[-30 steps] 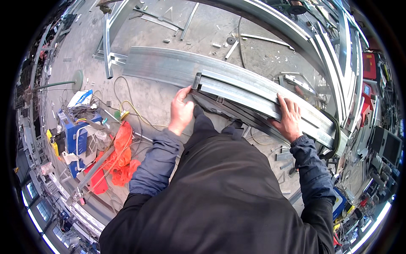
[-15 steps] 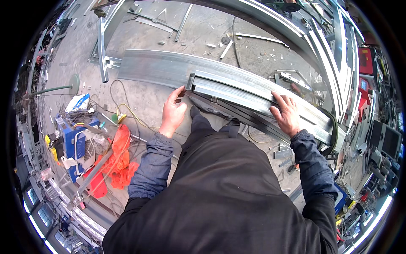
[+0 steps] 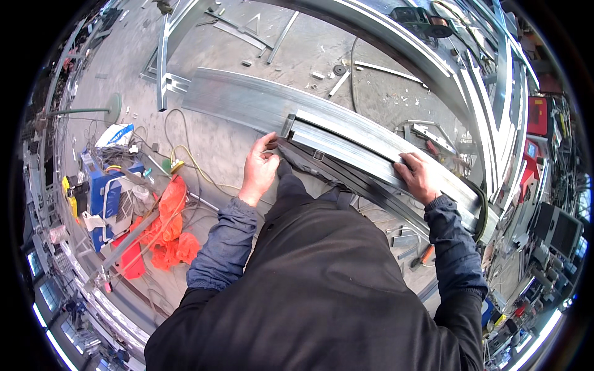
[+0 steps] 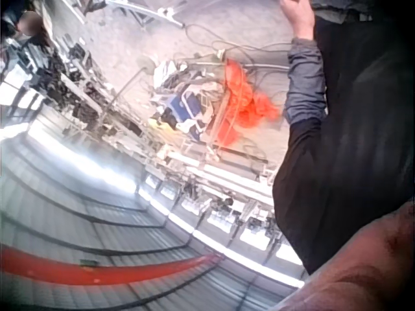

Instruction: The person aligns metal frame components on a workbench and uses a handheld welding torch to tack and weld the joints. They repeatedly reposition the pieces, apply welds along seams, and inspect the alignment throughout the process.

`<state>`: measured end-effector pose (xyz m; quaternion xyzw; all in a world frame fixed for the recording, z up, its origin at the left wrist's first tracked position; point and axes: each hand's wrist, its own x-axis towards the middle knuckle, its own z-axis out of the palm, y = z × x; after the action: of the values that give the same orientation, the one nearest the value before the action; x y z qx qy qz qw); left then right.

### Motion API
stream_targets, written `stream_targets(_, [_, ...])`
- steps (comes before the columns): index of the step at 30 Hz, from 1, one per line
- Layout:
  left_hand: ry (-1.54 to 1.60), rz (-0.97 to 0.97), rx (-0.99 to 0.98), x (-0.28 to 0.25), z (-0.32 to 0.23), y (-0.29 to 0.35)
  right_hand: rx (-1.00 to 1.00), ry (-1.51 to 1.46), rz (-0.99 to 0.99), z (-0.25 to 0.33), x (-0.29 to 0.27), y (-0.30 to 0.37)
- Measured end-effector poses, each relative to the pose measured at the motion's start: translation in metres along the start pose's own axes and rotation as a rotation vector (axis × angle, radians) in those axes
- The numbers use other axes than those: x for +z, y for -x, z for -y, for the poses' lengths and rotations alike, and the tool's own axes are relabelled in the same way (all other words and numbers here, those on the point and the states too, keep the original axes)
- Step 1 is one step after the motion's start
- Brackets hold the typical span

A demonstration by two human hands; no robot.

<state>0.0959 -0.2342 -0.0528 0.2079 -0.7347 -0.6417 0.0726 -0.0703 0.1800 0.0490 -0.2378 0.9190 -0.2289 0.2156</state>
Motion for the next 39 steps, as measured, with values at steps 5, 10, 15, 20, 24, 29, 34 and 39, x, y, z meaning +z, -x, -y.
stream_targets(5, [0.113, -0.148, -0.052, -0.003, 0.009, 0.010, -0.006, 0.036, -0.035, -0.008, 0.009, 0.004])
stream_targets(10, [-0.023, -0.105, 0.005, -0.001, -0.007, 0.022, 0.018, 0.027, -0.040, -0.012, 0.014, 0.006])
stream_targets(15, [-0.245, 0.053, 0.305, 0.021, -0.041, 0.037, 0.004, 0.040, -0.075, -0.011, 0.014, 0.006])
stream_targets(20, [-0.402, 0.190, 0.688, 0.043, -0.069, 0.029, -0.015, 0.043, -0.052, -0.009, 0.010, 0.007])
stream_targets(24, [-0.670, 0.369, 0.834, 0.059, -0.094, 0.009, -0.100, 0.201, 0.091, 0.001, 0.001, 0.016])
stream_targets(29, [-1.118, 0.485, 0.827, 0.094, -0.100, -0.027, -0.072, 0.458, 0.168, 0.011, 0.002, 0.020])
stream_targets(34, [-1.140, 0.623, 0.732, 0.089, -0.110, -0.051, -0.109, 0.321, 0.112, 0.006, -0.001, 0.024])
stream_targets(39, [-1.026, 0.682, 0.702, 0.091, -0.124, -0.060, -0.174, 0.312, 0.026, 0.016, -0.023, 0.027])
